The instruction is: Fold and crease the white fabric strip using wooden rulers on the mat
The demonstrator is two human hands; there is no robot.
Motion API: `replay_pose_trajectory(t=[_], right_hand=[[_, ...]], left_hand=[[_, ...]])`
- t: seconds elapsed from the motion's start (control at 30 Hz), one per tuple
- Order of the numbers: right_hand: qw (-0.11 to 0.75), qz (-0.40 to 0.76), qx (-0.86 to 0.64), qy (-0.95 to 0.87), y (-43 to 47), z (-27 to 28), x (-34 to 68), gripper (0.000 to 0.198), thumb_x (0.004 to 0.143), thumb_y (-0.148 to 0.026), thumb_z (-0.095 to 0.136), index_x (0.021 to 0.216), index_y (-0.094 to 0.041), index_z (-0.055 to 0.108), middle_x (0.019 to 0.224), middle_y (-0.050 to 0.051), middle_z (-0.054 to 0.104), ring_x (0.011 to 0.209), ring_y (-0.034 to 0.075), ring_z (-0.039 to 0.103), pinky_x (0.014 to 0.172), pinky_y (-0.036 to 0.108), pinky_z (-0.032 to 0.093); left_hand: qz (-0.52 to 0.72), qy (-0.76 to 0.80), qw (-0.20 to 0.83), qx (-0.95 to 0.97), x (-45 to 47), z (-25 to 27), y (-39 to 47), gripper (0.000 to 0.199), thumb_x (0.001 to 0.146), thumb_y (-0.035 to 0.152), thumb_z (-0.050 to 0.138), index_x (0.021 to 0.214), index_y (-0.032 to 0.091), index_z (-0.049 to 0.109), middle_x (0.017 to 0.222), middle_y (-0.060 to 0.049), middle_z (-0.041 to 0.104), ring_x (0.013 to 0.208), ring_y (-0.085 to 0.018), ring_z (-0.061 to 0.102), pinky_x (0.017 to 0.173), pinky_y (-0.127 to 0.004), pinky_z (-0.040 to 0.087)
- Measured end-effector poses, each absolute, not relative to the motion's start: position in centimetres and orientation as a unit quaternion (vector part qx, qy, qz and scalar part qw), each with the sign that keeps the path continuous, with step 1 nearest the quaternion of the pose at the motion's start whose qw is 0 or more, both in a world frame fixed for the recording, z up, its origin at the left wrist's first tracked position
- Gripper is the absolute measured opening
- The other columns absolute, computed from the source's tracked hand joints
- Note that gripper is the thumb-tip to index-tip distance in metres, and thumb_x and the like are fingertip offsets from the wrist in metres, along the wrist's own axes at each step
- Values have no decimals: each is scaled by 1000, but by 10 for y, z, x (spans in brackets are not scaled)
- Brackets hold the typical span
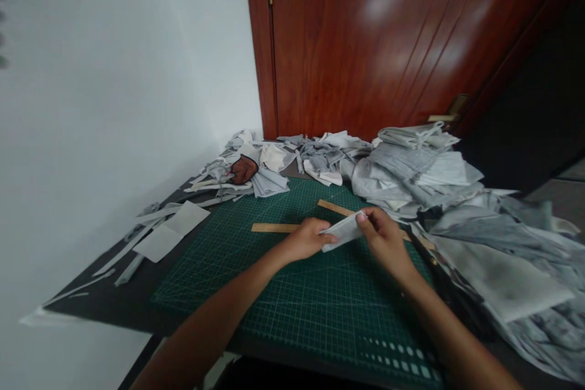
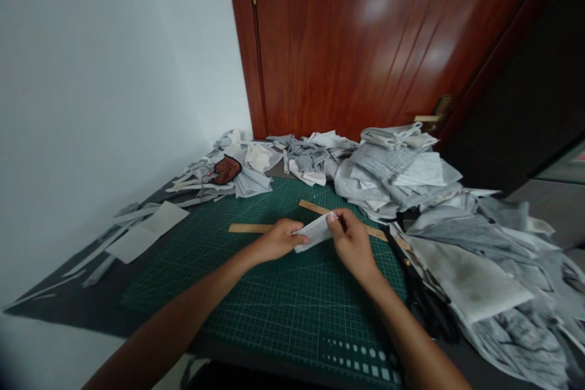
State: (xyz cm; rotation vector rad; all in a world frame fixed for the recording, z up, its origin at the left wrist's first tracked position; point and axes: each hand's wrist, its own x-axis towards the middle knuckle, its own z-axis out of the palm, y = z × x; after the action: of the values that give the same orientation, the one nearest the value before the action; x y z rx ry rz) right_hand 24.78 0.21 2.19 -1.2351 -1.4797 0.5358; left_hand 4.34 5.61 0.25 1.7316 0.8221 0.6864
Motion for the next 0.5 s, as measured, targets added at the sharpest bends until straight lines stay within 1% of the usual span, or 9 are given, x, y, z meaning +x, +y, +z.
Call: replay_pose_trajectory(t=[0.07,0.13,0.2,0.27,0.3,0.37,0.43,0.5], right_hand=[[570,288,-504,-582,9,19,250,30,93,-54,61,90,-24,56,70,-2,58,61,17,53,54,28,42],[590,346,-483,-546,15,17,254,34,87,-55,67,98,-27,50,67,-7,54,54,15,48,48,26,38],[588,384,-464,-541,19,15,258,42,85,-55,69,107,-29,45,67,-9,53,51,14,47,45,24,37],[568,399,-450,-561,21,15,261,42,87,-56,67,112,-30,45,70,-9,54,51,13,47,44,23,38],[556,404,-444,-575,21,15,262,39,89,-56,65,111,-29,47,71,-8,54,51,13,48,44,23,38],[529,414,-435,-600,21,15,262,34,90,-57,63,103,-27,55,69,-7,54,50,13,49,45,24,41],[505,421,-431,-618,21,15,262,33,88,-57,66,92,-24,63,65,-5,57,51,14,52,46,25,44],[495,414,-436,-627,21,17,266,34,86,-56,69,86,-22,68,62,-3,59,51,15,54,46,26,45]], left_hand=[[305,354,512,721,39,5,63,37,76,44,76,60,17,56,55,6,48,53,-9,42,48,-21,23],[323,369,503,712,36,7,67,36,79,46,74,63,18,58,54,5,51,51,-10,45,47,-20,25],[340,385,499,698,34,7,69,36,80,49,73,67,18,61,52,5,53,48,-10,48,44,-19,27],[360,400,500,679,34,7,71,36,81,52,72,75,17,64,52,5,53,42,-10,48,40,-18,28],[373,405,502,667,34,7,72,37,81,54,71,80,17,64,52,6,53,40,-9,47,39,-18,28],[407,413,505,639,35,6,75,41,82,58,70,90,18,63,55,7,54,37,-7,43,37,-17,29],[441,416,507,613,36,5,77,46,81,60,69,98,18,60,60,7,56,37,-6,42,36,-17,30],[470,417,507,591,39,3,78,51,79,61,71,103,18,58,62,6,58,39,-7,44,36,-17,32]])
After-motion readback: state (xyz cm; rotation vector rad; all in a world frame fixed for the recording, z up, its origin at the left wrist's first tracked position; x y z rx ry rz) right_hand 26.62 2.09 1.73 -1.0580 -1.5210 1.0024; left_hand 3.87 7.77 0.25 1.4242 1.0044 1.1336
